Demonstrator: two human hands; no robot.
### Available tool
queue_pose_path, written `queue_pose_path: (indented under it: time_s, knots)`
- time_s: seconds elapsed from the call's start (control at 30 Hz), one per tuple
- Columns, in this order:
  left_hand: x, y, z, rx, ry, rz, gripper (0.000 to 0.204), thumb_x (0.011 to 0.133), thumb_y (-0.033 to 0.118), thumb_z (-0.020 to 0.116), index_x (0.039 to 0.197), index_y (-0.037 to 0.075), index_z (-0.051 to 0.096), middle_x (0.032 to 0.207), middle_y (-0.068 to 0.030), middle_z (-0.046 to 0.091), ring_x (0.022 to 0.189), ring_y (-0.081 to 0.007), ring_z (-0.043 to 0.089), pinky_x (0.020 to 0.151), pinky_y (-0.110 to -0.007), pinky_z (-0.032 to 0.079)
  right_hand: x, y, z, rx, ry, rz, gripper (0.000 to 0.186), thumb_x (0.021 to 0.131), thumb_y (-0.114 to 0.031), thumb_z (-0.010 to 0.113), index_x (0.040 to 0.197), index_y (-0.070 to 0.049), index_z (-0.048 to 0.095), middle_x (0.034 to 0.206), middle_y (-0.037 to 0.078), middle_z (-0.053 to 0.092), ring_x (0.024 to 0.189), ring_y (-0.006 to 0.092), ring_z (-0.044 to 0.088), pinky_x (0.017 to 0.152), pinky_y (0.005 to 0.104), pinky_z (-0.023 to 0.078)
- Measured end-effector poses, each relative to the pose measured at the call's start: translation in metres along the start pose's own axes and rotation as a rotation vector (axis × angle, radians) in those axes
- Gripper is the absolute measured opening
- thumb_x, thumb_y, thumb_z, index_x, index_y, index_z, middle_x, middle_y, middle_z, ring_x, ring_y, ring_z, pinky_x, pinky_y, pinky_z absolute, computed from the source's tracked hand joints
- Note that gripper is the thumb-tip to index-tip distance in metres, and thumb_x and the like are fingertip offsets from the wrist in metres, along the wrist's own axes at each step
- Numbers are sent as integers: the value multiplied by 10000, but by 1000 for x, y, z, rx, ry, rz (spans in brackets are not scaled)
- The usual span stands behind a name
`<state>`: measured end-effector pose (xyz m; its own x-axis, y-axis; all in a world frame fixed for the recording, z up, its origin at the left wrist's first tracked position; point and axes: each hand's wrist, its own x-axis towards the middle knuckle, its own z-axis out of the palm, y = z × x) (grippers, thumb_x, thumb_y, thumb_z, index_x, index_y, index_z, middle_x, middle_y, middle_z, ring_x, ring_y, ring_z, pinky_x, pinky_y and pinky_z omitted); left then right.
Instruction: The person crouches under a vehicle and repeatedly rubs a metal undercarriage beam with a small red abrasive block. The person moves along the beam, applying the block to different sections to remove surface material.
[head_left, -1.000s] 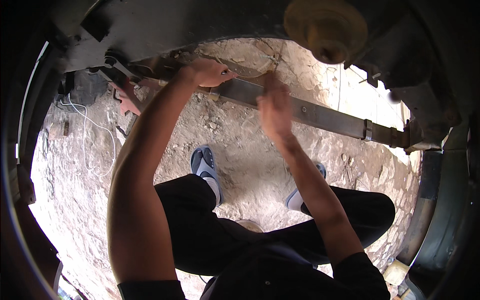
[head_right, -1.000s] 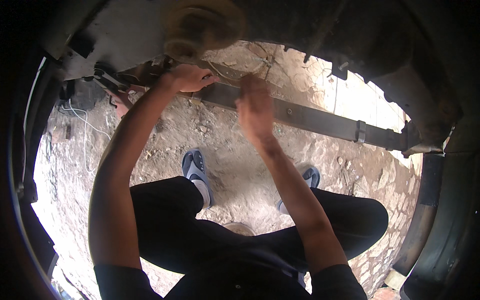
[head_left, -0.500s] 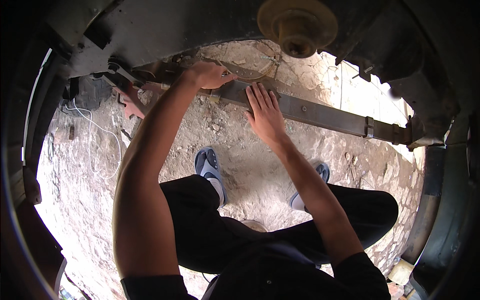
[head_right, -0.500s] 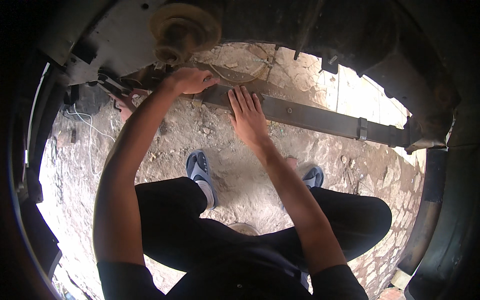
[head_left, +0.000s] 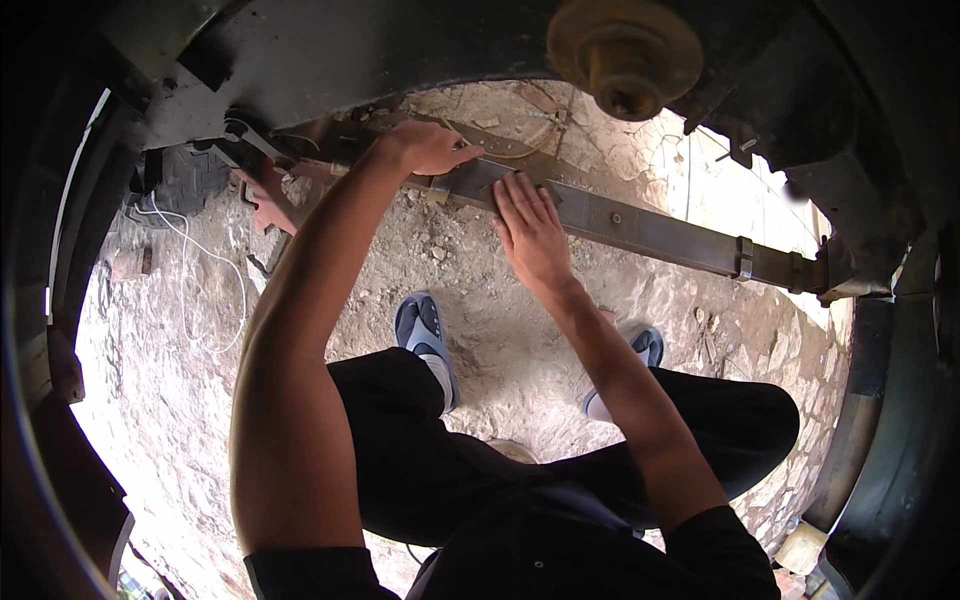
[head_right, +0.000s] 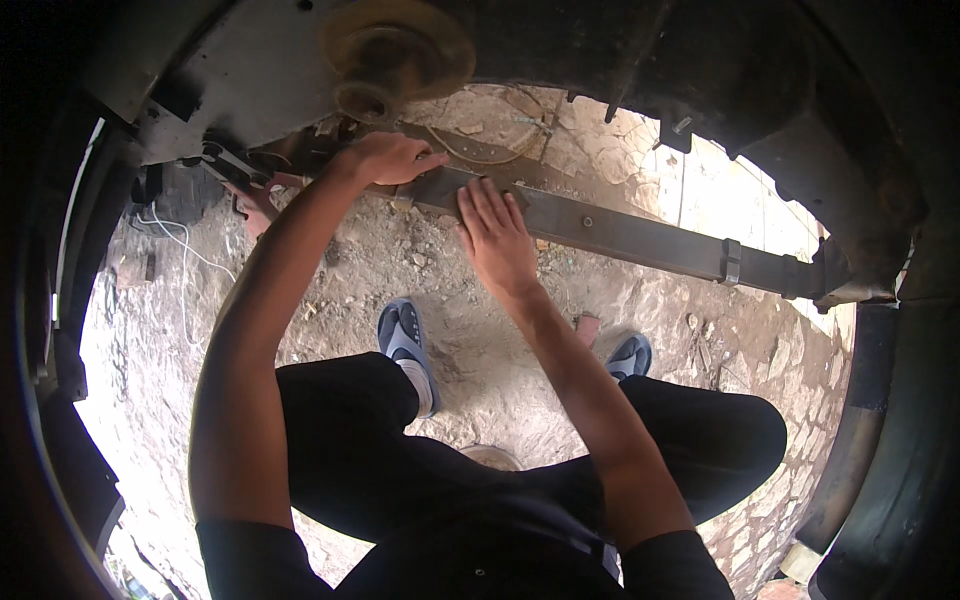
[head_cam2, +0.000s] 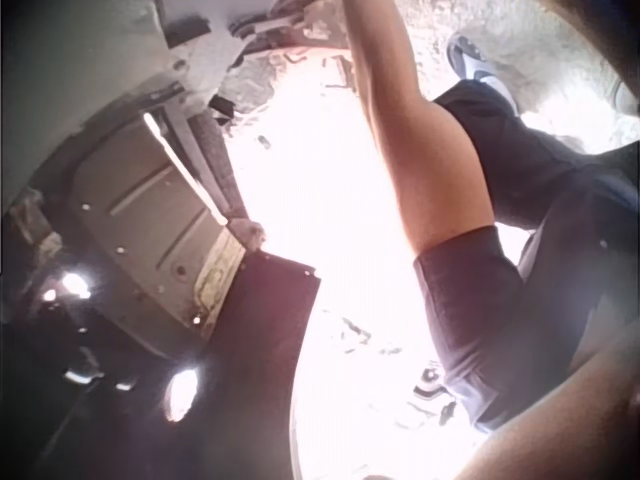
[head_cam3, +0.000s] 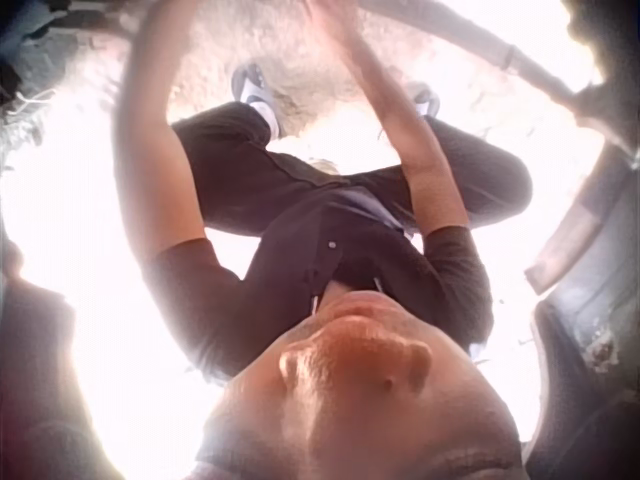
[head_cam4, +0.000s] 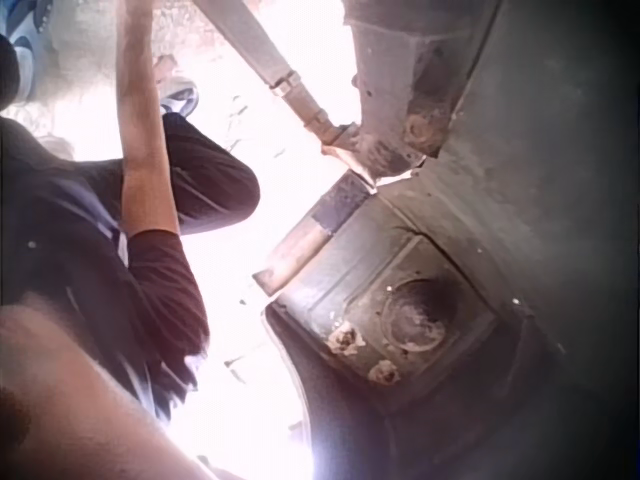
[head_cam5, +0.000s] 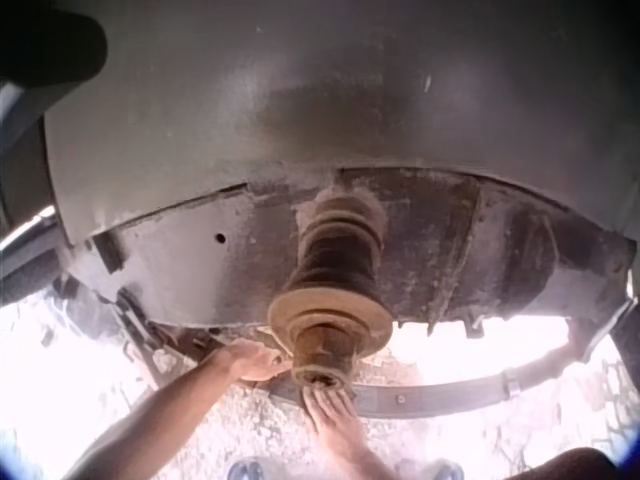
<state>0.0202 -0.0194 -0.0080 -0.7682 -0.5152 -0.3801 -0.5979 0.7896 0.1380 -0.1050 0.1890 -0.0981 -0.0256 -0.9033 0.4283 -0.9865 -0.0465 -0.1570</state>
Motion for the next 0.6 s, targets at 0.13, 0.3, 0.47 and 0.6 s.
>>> queue_pose_path:
  time_s: [0.13, 0.3, 0.47, 0.6]
  knots:
    - [-5, -2, 2, -8, 8, -9, 754, 961, 696, 283, 1226, 98, 658, 1177, -195, 673, 1127, -355, 631, 990, -456, 480, 13, 31, -7, 26, 131, 81, 574, 949, -285, 602, 1429, -22, 430, 1506, 160, 400, 1410, 301, 365, 1156, 507, 301]
    - [-1, -9, -5, -24, -43, -74, 814, 952, 728, 255, 1112, 73, 710, 1130, -188, 687, 1130, -345, 628, 992, -450, 472, 2, -5, -12, -18, -112, 63, 804, 903, -403, 669, 1504, -23, 294, 1556, 187, 306, 1448, 334, 293, 1186, 503, 258]
    - [-1, -27, 1, 20, 2, -46, 783, 957, 710, 279, 1132, 70, 695, 1141, -201, 678, 1117, -369, 624, 989, -454, 466, 2, -6, -13, -13, -150, 65, 902, 847, -440, 723, 1515, -33, 273, 1561, 182, 295, 1453, 339, 282, 1188, 510, 248]
    - [-15, -30, -12, 12, -5, -90, 773, 956, 705, 303, 1141, 60, 688, 1158, -210, 669, 1119, -384, 618, 990, -464, 461, -3, -14, -6, -30, -92, -5, 915, 830, -433, 732, 1513, -28, 276, 1557, 169, 308, 1450, 318, 290, 1184, 500, 248]
